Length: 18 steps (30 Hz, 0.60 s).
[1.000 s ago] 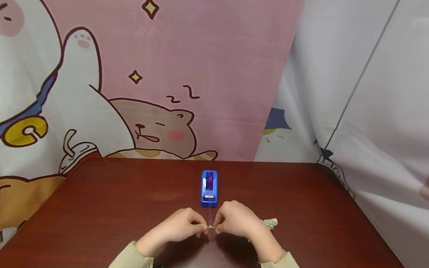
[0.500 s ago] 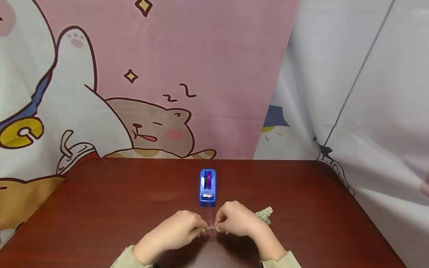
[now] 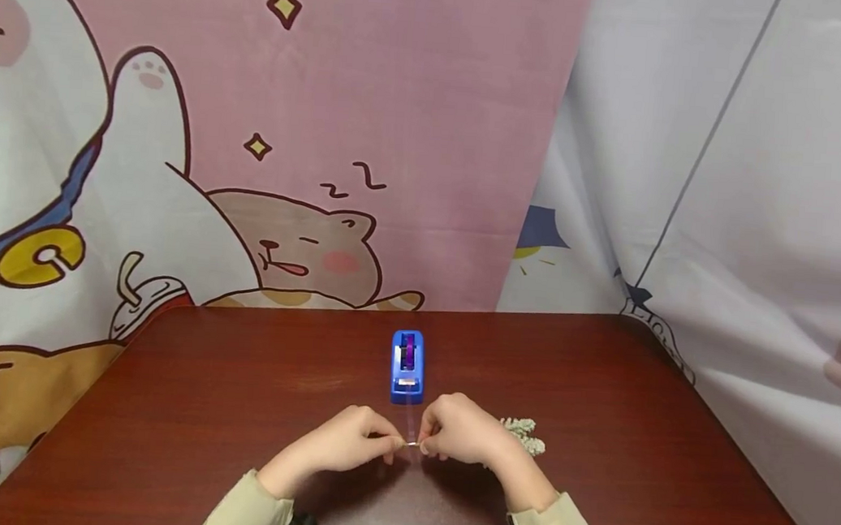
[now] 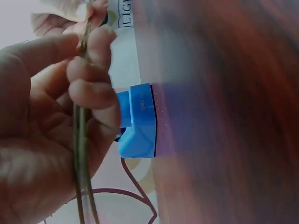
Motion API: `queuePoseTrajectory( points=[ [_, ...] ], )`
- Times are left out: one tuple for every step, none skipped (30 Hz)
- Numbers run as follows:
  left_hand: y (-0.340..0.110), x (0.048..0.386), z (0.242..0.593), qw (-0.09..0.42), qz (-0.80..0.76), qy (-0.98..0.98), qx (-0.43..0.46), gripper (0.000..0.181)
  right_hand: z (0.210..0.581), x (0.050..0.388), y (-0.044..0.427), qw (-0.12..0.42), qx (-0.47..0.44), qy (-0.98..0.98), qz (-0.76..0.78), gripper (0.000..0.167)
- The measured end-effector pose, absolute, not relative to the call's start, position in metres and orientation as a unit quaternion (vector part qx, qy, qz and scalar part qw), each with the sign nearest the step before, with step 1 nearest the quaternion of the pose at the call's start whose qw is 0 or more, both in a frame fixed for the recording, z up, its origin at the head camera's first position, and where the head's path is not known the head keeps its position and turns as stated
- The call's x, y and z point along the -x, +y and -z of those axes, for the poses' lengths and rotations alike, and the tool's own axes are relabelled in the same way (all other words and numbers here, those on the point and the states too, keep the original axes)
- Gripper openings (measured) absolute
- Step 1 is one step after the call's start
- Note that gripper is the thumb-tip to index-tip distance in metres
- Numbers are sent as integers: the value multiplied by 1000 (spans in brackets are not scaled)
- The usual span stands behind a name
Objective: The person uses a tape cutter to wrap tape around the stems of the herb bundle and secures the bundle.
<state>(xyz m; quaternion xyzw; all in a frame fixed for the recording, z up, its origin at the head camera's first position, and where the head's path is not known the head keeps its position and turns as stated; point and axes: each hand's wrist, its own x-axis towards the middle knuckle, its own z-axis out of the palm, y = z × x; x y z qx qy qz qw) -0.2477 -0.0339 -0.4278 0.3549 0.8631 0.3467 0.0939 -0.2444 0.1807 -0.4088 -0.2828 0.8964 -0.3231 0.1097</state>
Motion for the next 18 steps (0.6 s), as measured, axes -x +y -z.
queuePoseTrajectory(
  points=[
    [-34, 248, 428, 103, -359, 860, -348, 18, 409, 244, 180, 106, 285, 897, 322, 18],
    [-35, 248, 428, 109, -368, 858, -342, 18, 409, 244, 180, 102, 286, 897, 321, 18],
    [-35, 248, 428, 112, -371, 857, -339, 19, 409, 244, 179, 99, 287, 898, 319, 18],
    [-35, 249, 428, 113, -372, 857, -337, 19, 409, 244, 179, 96, 288, 898, 318, 18],
    [-35, 249, 428, 112, -371, 858, -338, 19, 409, 244, 179, 94, 290, 898, 318, 18],
    [-35, 249, 428, 109, -365, 860, -340, 18, 409, 244, 178, 93, 291, 897, 320, 18],
    [-35, 249, 428, 105, -357, 862, -345, 18, 410, 244, 178, 93, 291, 897, 320, 18],
    [-36, 249, 428, 102, -347, 864, -350, 18, 410, 244, 178, 94, 290, 896, 322, 18],
    [-36, 249, 428, 99, -338, 866, -356, 17, 410, 244, 177, 96, 288, 896, 323, 18],
    [-36, 249, 428, 96, -328, 867, -362, 17, 411, 243, 177, 98, 287, 896, 326, 17],
    [-36, 250, 429, 93, -319, 868, -369, 17, 411, 243, 177, 98, 285, 896, 327, 17],
    [-37, 250, 429, 91, -311, 869, -374, 16, 411, 243, 177, 100, 283, 896, 327, 16],
    [-37, 250, 429, 92, -306, 869, -378, 16, 411, 243, 177, 102, 282, 896, 328, 15],
    [-37, 250, 429, 93, -303, 869, -381, 15, 411, 243, 177, 104, 281, 895, 330, 14],
    [-37, 251, 430, 94, -302, 868, -382, 15, 412, 243, 176, 105, 281, 895, 329, 14],
    [-37, 251, 430, 96, -301, 869, -382, 15, 412, 243, 176, 106, 280, 895, 330, 14],
    [-37, 251, 430, 98, -302, 868, -381, 15, 412, 243, 176, 106, 281, 895, 330, 14],
    [-37, 251, 431, 98, -303, 868, -381, 15, 412, 243, 176, 106, 282, 895, 330, 13]
  ],
)
